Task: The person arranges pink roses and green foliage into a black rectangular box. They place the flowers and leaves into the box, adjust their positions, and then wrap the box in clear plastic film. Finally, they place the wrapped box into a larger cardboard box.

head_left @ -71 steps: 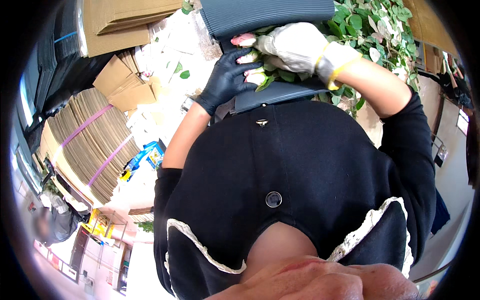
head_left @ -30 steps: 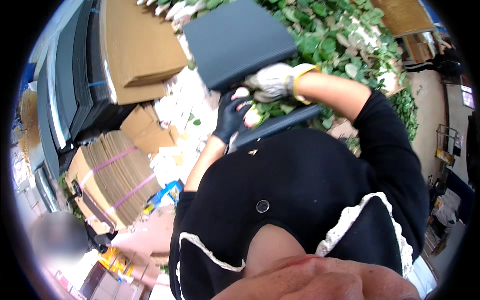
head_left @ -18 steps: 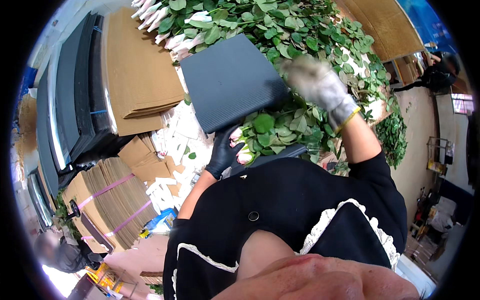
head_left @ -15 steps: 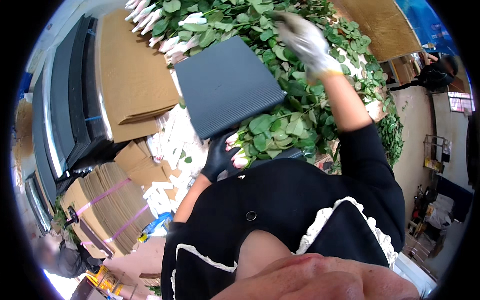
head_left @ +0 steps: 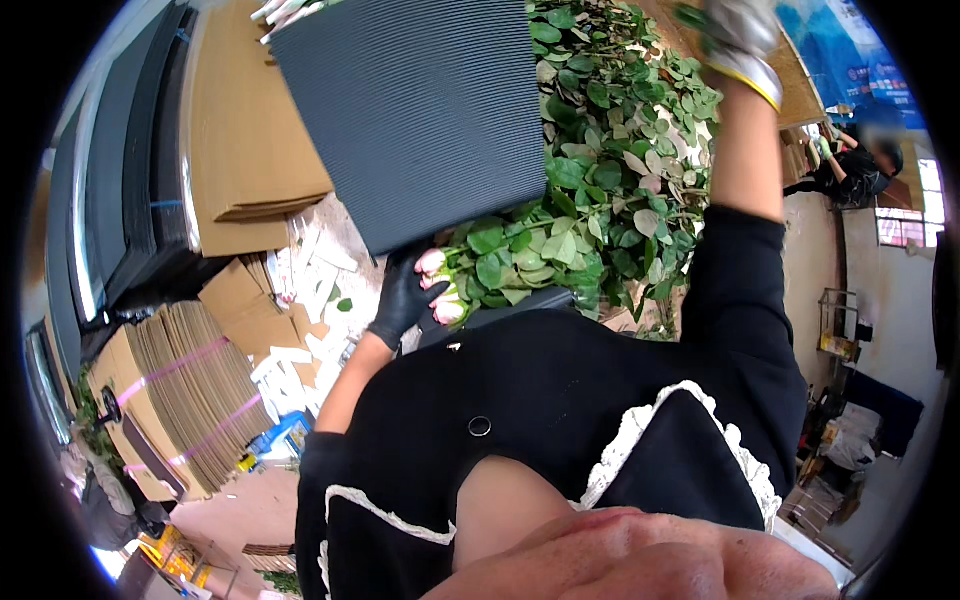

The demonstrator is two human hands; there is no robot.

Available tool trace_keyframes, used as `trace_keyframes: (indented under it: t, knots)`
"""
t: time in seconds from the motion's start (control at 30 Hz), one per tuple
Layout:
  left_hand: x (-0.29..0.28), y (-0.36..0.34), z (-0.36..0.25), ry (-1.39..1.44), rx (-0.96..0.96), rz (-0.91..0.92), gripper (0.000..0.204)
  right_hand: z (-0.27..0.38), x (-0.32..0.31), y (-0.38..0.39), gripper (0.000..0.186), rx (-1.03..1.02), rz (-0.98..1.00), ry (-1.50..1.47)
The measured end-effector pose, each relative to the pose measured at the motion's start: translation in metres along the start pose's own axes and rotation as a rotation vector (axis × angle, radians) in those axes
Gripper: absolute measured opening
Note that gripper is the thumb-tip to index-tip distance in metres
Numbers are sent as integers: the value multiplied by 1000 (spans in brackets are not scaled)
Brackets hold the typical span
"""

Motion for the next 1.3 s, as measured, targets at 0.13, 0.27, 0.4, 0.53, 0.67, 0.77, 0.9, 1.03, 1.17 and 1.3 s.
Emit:
trace_keyframes:
  t: [0.13, 0.27, 0.4, 0.53, 0.67, 0.77, 0.9, 1.03, 1.17, 1.3]
  knots:
    - [-6, -1, -4, 8, -21, -22, 62, 49, -101, 46, 32, 161, 469, -56]
    - [1, -8, 0, 100, 111, 63, 51, 154, -69, 187, 29, -157, 987, -277]
    - [5, -3, -3, 86, 28, 6, 47, 174, -62, 203, 25, -5, 682, -623]
    - [3, 4, -1, 166, -23, -2, 51, 257, -6, 240, 33, -198, 1168, -656]
    - [-3, 7, -24, -156, 155, -51, 47, 267, 50, 303, 28, -305, 1426, -508]
    - [-8, 7, -32, -118, 115, -208, 31, 261, 42, 311, 27, -302, 1139, -565]
    - [-7, 5, -7, -41, -32, -283, 31, 253, 28, 294, 28, -369, 1173, -608]
    - [-11, 6, -13, 11, -33, -146, 31, 219, 5, 246, 29, -414, 1282, -311]
    - [-9, 11, -16, -141, 146, -187, 27, 258, -10, 221, 27, -417, 807, -504]
    - [-2, 10, -21, -392, 219, -82, 32, 278, 23, 295, 22, -616, 559, -423]
Point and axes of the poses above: each hand's wrist, its own y-axis away from the middle knuckle, its own x-axis out of the palm, z = x × y, the point moved 8 cm from there along -y, towards the middle knuckle, and after that the axes turned 5 degrees about x, right-handed, at the moved point
